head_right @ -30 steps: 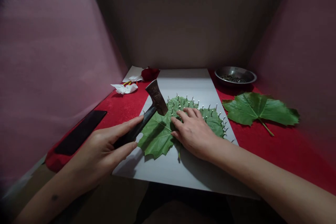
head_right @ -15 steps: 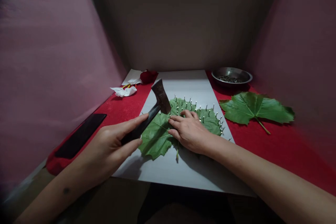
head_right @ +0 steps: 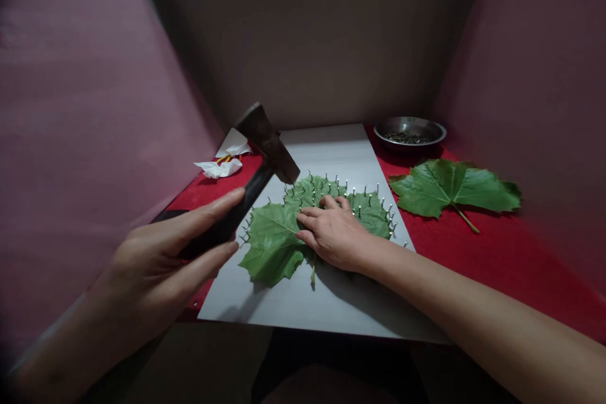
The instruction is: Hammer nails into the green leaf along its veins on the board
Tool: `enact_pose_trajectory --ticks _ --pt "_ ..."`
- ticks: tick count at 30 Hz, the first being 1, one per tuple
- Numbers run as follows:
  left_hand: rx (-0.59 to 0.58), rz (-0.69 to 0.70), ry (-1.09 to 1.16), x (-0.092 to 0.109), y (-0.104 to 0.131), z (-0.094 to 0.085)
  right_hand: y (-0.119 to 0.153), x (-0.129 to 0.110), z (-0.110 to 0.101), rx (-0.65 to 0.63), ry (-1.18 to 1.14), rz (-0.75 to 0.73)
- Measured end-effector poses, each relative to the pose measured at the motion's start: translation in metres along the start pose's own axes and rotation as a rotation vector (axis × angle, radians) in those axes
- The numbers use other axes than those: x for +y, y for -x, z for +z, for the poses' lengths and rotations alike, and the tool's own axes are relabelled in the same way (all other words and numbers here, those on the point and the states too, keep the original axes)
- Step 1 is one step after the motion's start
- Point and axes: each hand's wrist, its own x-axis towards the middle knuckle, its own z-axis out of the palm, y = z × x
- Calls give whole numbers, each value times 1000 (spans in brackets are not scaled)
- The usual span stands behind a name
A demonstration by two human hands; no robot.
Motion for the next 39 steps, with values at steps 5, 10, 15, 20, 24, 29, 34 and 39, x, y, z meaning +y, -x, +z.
enact_pose_trajectory --ticks 5,10,15,20,24,29,34,39 --pt "-205 -50 -75 -7 -1 18 -1 0 0 11 -1 -2" --pt "-166 -71 -13 -8 -4 12 -1 0 0 9 5 -10" --pt "76 -26 -75 0 2 3 -2 1 0 15 -6 -16" --pt "-274 -70 -77 -16 0 27 -1 0 -1 2 -12 -3" --pt "-141 -91 -82 -14 0 14 3 -3 -2 8 15 5" --pt "142 -91 -136 2 9 -19 6 -2 -4 -9 21 -5" --pt "93 -75 -101 -2 13 -13 8 -1 -11 6 20 -22" --pt "-101 -6 1 -10 13 13 17 0 -18 74 33 -14"
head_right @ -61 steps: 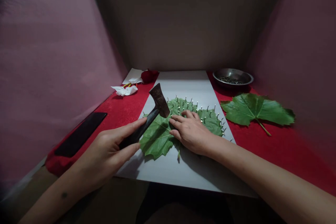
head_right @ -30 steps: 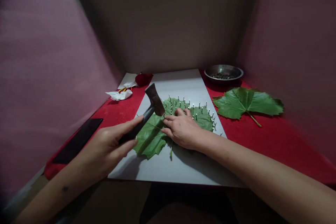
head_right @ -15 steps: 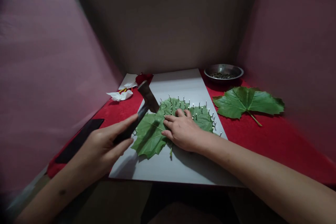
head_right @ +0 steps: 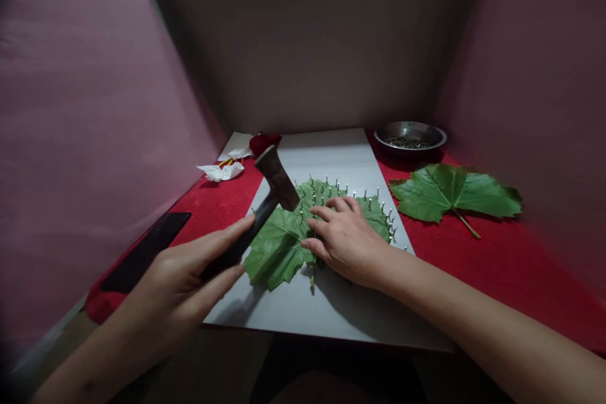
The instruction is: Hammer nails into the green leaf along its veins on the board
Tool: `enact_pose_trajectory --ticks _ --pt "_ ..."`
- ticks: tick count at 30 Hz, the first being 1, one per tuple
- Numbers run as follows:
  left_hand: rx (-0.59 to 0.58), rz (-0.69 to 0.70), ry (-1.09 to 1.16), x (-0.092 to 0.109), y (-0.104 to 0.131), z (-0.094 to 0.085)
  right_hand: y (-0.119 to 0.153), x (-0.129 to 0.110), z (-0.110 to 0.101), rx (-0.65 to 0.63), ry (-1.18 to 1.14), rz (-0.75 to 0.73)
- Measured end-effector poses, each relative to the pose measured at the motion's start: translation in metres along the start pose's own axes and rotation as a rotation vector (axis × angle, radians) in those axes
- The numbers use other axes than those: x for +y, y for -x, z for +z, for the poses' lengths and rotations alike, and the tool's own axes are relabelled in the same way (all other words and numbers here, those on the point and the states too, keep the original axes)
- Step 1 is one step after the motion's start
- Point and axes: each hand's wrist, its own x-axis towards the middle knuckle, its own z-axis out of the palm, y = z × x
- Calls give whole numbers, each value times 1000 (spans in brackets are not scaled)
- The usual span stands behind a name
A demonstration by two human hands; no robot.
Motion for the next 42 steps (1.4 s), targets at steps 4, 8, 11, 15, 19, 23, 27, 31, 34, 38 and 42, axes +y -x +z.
enact_pose_trajectory --ticks 4,8,11,15,19,23,27,31,34,38,42 --pt "-64 40 -10 2 -4 7 8 3 1 39 -9 25" --pt "92 97 -51 11 -6 2 11 9 2 167 -27 86" --pt "63 89 -93 9 -9 8 12 15 3 296 -40 146" --pt "-107 8 -121 -5 -15 19 14 19 5 422 -101 159" --pt "-57 45 -105 0 -12 6 15 20 2 469 -192 153" --pt "97 91 -142 16 -4 -9 16 22 -13 537 -316 201" --pt "-34 79 -192 9 -5 9 20 32 -26 654 -379 296" --pt "-128 20 -206 -2 -12 18 24 45 -24 726 -353 351" --pt "-40 74 -154 7 -12 4 25 50 -19 717 -356 356" --pt "147 59 -155 19 -7 -6 25 49 -18 706 -379 374" --pt "-11 84 -185 1 -8 15 26 47 -17 689 -406 377"
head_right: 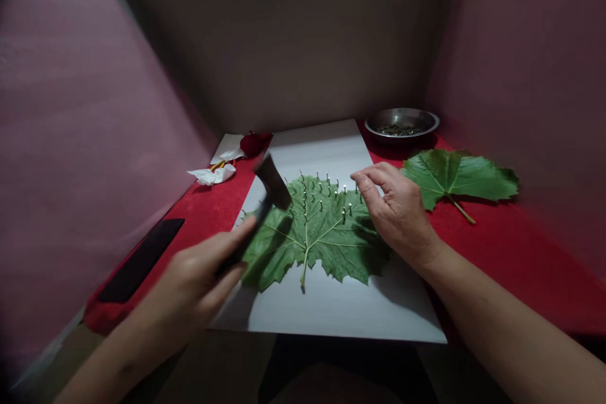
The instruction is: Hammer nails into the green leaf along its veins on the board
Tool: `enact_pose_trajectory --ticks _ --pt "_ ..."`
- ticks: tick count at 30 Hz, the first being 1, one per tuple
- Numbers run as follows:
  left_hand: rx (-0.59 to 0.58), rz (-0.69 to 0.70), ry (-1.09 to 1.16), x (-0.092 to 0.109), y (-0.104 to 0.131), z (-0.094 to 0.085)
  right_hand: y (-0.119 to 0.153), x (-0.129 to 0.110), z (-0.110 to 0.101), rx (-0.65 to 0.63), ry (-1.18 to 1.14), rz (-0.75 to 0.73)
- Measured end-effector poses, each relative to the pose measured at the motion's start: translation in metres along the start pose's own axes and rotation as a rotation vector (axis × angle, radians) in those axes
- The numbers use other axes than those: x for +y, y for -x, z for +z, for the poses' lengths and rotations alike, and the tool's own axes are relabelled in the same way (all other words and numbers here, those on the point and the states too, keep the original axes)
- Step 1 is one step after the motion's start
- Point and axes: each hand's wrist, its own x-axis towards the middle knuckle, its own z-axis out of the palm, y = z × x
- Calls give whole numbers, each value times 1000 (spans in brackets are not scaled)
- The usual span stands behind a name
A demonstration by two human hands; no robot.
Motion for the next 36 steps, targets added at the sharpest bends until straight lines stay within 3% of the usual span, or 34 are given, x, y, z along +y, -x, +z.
enact_pose_trajectory --ticks 4,10,12,18,24,27,29,33,36 --pt "-101 -99 11 -13 -3 14 1 0 2 -21 -10 12" --pt "49 -8 30 11 6 -12 1 1 3 -62 -6 30" --pt "53 -8 16 17 8 -13 1 1 3 -62 -3 31" --pt "-123 -77 -17 6 1 7 1 3 3 -52 0 59" --pt "43 -44 67 13 2 -23 1 3 3 -51 -26 81" --pt "127 -81 46 15 4 -26 2 2 3 -56 -31 95" --pt "90 -79 35 11 4 -16 2 2 3 -56 -34 93" --pt "-103 -100 72 -2 3 4 2 4 3 -58 -26 81" --pt "-81 -128 133 -6 2 -3 1 4 2 -60 -30 85"
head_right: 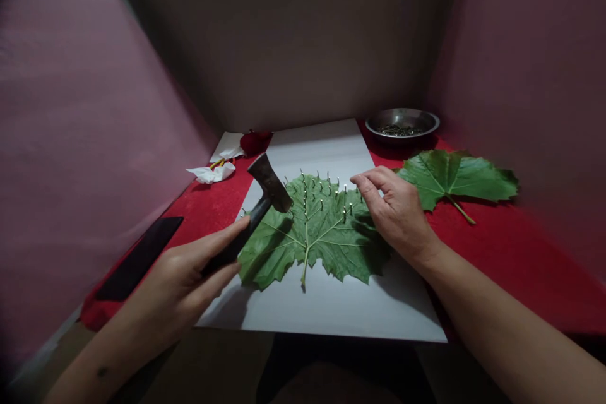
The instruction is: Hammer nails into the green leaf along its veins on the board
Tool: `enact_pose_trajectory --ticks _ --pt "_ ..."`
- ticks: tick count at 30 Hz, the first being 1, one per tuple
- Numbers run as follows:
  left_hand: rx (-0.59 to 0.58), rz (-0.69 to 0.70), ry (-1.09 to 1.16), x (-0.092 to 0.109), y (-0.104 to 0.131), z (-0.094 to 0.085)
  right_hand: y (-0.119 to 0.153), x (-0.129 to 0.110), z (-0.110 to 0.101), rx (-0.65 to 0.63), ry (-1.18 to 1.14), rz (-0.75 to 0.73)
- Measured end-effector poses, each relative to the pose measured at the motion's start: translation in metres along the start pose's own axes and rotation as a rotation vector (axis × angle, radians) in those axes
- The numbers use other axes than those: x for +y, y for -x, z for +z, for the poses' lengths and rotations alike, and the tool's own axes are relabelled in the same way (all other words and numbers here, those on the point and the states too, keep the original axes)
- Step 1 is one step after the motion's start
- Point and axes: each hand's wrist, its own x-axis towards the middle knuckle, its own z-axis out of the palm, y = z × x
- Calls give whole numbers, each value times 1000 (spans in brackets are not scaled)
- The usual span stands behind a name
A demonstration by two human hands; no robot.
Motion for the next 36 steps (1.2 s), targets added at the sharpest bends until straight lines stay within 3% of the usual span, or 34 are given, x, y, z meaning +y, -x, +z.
enact_pose_trajectory --ticks 5,9,14,20,23,25,27,32,36 --pt "168 -18 -4 10 8 -30 0 0 0 -2 5 16" --pt "276 -5 -9 14 9 -30 0 1 1 -6 13 17" --pt "85 21 64 7 2 -8 0 0 0 -5 24 2" --pt "200 64 34 8 6 -3 0 -2 -1 -12 27 2" --pt "82 61 -3 5 5 5 0 -1 0 -8 34 0" --pt "-4 29 10 1 3 9 0 0 1 -11 34 -1" --pt "1 -7 55 -1 1 8 1 1 1 -16 27 3" --pt "192 -215 220 -10 -2 -21 -12 4 -14 16 13 9" --pt "352 -435 538 -40 -17 -42 -60 31 -36 52 259 38"
